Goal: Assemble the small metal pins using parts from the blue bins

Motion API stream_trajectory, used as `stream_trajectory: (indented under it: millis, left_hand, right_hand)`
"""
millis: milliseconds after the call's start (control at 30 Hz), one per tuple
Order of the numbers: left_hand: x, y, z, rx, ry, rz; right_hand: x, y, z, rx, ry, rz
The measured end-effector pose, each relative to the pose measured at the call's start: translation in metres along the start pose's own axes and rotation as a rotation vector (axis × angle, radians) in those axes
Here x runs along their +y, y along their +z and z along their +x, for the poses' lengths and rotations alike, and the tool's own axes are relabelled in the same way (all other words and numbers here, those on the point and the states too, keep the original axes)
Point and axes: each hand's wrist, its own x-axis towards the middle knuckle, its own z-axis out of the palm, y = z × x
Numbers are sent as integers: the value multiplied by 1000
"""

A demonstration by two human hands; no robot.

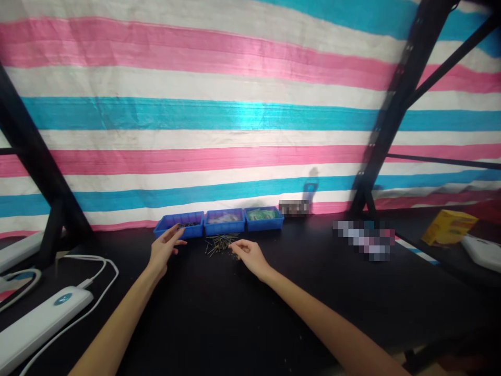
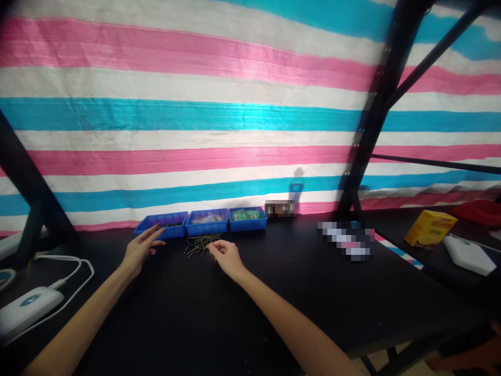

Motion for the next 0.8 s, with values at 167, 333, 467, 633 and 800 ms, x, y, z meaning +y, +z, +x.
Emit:
stream_trajectory:
  millis: [167, 333, 467, 633, 800]
  left_hand:
    - [-2, 4, -2, -26, 153, 13]
    - [-6, 2, 2, -10, 225, 74]
    - [-11, 4, 3, -7, 200, 351]
    - [-18, 7, 5, -28, 348, 656]
    - [-16, 8, 3, 17, 492, 708]
  right_hand:
    - [2, 0, 1, -4, -1, -15]
    - [1, 0, 0, -13, -6, -28]
    - [0, 0, -1, -8, -10, -15]
    - [-4, 1, -2, -10, -6, -29]
    - [-4, 1, -2, -21, -9, -56]
